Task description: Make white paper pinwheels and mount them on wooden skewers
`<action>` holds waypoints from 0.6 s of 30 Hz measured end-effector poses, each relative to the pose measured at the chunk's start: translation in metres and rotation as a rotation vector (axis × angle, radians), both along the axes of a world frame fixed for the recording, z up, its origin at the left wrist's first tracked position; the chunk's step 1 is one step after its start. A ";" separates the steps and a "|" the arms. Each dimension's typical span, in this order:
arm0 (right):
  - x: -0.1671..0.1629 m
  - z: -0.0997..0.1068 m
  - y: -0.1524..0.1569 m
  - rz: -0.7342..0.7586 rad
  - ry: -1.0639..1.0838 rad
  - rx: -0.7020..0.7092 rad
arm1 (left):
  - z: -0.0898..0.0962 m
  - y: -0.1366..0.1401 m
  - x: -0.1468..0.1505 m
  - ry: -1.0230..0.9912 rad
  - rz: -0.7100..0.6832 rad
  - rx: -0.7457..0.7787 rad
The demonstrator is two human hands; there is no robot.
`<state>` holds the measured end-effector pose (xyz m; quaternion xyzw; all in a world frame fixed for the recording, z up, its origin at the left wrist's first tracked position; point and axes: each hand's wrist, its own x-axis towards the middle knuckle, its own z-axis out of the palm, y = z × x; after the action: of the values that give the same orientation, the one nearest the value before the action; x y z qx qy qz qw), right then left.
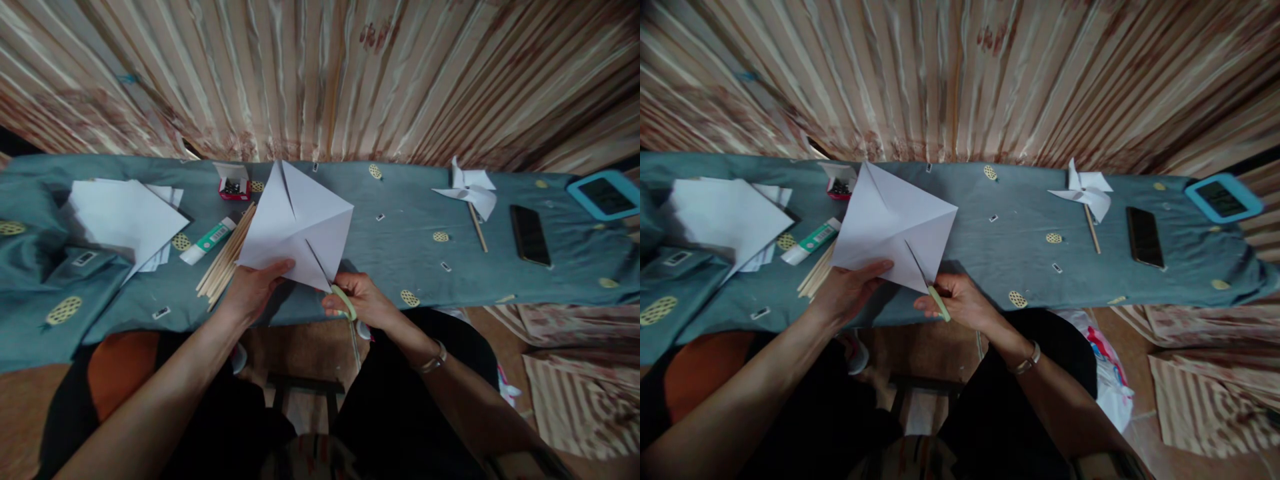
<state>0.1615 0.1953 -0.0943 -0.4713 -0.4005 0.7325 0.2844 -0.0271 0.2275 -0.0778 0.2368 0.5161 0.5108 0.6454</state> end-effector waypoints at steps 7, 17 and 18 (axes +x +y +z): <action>-0.002 0.000 0.001 -0.013 -0.011 -0.007 | -0.001 0.000 0.000 0.016 0.000 0.019; -0.003 -0.002 0.001 -0.047 -0.011 -0.027 | 0.001 0.000 0.000 -0.004 -0.001 0.035; -0.003 -0.002 0.001 -0.046 -0.005 -0.023 | 0.001 0.000 0.000 -0.004 0.001 0.038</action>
<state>0.1581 0.1960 -0.0961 -0.4854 -0.3816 0.7293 0.2949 -0.0273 0.2279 -0.0772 0.2476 0.5051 0.5215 0.6416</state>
